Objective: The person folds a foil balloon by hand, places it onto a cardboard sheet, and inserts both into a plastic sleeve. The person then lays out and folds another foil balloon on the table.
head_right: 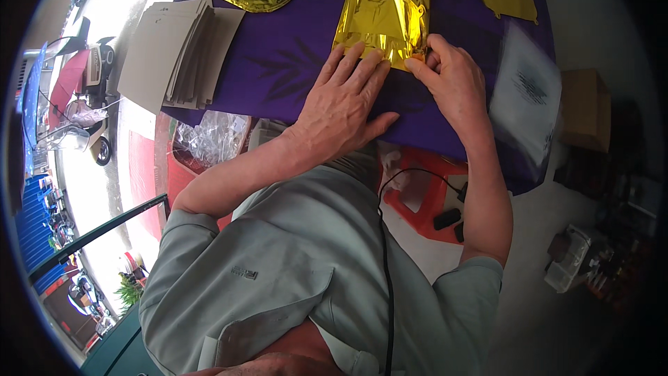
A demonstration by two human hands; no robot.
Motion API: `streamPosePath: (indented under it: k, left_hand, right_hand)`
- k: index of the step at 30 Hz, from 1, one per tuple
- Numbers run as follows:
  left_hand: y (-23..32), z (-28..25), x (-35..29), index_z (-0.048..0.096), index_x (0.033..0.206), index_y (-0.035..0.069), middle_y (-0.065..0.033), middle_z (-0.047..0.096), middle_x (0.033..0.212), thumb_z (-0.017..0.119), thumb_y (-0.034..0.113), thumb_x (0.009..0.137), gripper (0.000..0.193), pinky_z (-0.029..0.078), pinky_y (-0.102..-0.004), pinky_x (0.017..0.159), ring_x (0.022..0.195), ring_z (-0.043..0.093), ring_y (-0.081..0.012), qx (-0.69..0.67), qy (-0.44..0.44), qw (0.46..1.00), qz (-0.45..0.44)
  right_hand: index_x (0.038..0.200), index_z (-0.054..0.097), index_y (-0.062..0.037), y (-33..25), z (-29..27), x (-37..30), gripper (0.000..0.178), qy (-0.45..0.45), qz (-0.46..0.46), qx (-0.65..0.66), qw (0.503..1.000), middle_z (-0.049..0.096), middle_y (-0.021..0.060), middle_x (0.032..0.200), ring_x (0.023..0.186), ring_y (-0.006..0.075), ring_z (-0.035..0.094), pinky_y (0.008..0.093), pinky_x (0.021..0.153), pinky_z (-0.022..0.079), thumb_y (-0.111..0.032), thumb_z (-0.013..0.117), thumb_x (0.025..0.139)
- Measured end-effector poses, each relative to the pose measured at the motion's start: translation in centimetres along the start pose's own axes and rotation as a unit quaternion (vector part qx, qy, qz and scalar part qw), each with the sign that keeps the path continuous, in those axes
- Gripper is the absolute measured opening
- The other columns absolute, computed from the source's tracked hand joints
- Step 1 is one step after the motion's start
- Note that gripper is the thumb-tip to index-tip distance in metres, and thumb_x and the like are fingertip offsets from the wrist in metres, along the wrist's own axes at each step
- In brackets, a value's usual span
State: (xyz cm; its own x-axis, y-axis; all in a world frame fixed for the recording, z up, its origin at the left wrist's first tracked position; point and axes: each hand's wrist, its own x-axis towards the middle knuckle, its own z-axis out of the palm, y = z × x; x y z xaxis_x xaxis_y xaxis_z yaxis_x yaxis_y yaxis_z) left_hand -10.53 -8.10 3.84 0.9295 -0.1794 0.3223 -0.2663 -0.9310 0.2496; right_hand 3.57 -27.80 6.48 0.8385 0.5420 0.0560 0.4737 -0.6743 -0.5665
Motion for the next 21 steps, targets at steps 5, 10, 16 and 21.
streamPosePath:
  k: [5,10,16,21]
  left_hand:
    - [-0.3,0.1,0.5,0.055,0.16,0.002,-0.0194,0.051,0.164,0.073,0.055,0.101,0.081,0.028,-0.0574,0.135,0.159,0.04,-0.0442,-0.059,0.007,0.998,0.016]
    - [-0.4,-0.1,0.4,0.055,0.162,0.003,-0.0207,0.049,0.167,0.072,0.056,0.102,0.081,0.027,-0.0579,0.136,0.16,0.038,-0.0467,-0.048,-0.01,0.998,0.025]
    - [-0.4,-0.1,0.6,0.055,0.162,0.002,-0.0213,0.047,0.168,0.068,0.059,0.102,0.083,0.025,-0.0586,0.136,0.161,0.036,-0.0482,-0.03,-0.026,0.999,0.032]
    - [-0.2,-0.5,0.9,0.055,0.164,0.009,-0.019,0.047,0.169,0.072,0.056,0.101,0.081,0.028,-0.0587,0.135,0.16,0.037,-0.0476,-0.038,-0.03,0.999,0.025]
  right_hand:
    - [0.098,0.062,-0.0026,-0.4,-0.4,-0.2,0.03,-0.002,0.008,0.012,1.0,0.062,0.0023,0.073,0.066,0.0117,0.058,0.0349,0.062,0.047,-0.023,0.084,0.099]
    - [0.109,0.07,-0.0033,-0.5,-0.3,0.0,0.029,0.011,0.029,0.016,0.999,0.064,0.0027,0.074,0.065,0.0141,0.06,0.035,0.064,0.049,-0.024,0.086,0.097]
    - [0.125,0.075,-0.0059,1.9,0.2,-0.4,0.042,0.116,-0.028,-0.026,0.993,0.066,0.0016,0.084,0.081,0.0189,0.064,0.0387,0.079,0.053,-0.028,0.09,0.093]
    - [0.126,0.074,-0.0091,2.0,0.4,-0.8,0.043,0.159,-0.034,-0.087,0.983,0.067,0.002,0.095,0.09,0.0212,0.062,0.0411,0.083,0.053,-0.03,0.091,0.093]
